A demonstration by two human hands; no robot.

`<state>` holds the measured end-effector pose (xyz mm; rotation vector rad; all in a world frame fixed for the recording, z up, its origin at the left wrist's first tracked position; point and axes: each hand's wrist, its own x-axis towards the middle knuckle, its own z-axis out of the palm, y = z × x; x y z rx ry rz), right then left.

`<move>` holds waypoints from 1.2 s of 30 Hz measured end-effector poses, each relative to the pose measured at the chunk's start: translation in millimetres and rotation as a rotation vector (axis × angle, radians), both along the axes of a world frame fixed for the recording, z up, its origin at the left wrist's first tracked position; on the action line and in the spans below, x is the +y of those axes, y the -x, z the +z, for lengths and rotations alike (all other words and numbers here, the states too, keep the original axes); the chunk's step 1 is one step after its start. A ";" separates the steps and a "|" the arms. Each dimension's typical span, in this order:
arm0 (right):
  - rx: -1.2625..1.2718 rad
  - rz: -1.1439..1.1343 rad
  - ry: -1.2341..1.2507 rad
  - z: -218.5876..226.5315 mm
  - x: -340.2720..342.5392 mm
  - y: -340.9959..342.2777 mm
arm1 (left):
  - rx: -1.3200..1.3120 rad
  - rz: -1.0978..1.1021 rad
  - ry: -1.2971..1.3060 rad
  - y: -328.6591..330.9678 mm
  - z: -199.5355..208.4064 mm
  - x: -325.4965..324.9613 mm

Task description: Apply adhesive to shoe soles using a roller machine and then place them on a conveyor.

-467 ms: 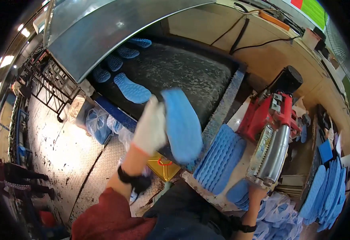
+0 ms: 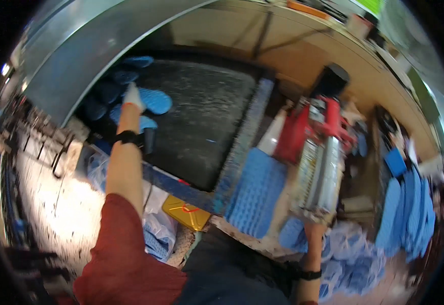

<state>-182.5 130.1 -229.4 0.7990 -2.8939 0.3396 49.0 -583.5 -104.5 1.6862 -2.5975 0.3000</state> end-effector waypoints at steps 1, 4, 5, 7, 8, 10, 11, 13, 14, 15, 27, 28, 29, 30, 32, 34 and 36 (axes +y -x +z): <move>0.094 0.197 -0.151 -5.0 -2.7 -1.7 | 0.765 0.064 -0.319 -32.4 23.2 -3.7; -0.427 0.033 0.786 35.8 -9.8 -16.0 | 1.199 -0.056 -0.353 -8.1 72.6 92.1; -0.387 -0.012 0.813 91.5 -43.1 -35.5 | 1.299 -0.152 -0.437 -17.0 84.9 130.5; -0.138 -0.020 0.713 132.5 -50.2 -36.0 | 1.564 -0.414 -0.702 -10.1 91.6 212.4; -0.085 0.040 0.784 151.8 -56.1 -38.3 | 1.602 -0.459 -0.810 -0.9 93.9 251.5; 0.074 0.182 0.758 162.6 -49.1 -20.6 | 1.664 -0.613 -1.003 19.8 92.9 321.3; 0.085 0.161 0.759 171.0 -45.0 -14.9 | 1.690 -0.720 -1.085 32.2 89.2 349.7; 0.321 0.330 0.496 193.4 -50.4 -10.5 | 1.733 -0.871 -1.160 52.7 97.8 395.7; 0.319 0.319 0.493 200.1 -50.9 -7.9 | 1.738 -0.918 -1.165 67.8 112.7 426.0; 0.347 0.396 0.427 206.4 -55.2 -7.5 | 1.741 -0.961 -1.160 78.7 128.9 444.4; -0.582 0.010 1.255 134.5 -55.3 -47.8 | 1.407 -1.025 -1.137 106.4 50.5 406.2; -0.629 -0.017 1.139 121.2 -54.1 -52.2 | 1.354 -0.882 -1.232 105.2 67.8 416.1; -0.692 -0.005 1.027 108.8 -58.9 -61.7 | 1.395 -0.930 -1.173 101.2 40.1 402.2; -0.758 -0.003 0.938 90.0 -56.6 -63.6 | 1.287 -1.021 -1.056 93.4 21.8 398.6; -0.845 0.042 0.842 67.1 -71.4 -68.9 | 1.414 -0.830 -1.327 87.6 7.1 407.8; -0.893 0.127 0.828 44.4 -82.7 -71.2 | 1.446 -0.622 -1.576 65.0 12.6 416.7; -0.662 0.321 0.441 -1.6 -86.3 -54.1 | 1.401 -0.434 -1.741 44.0 8.6 421.2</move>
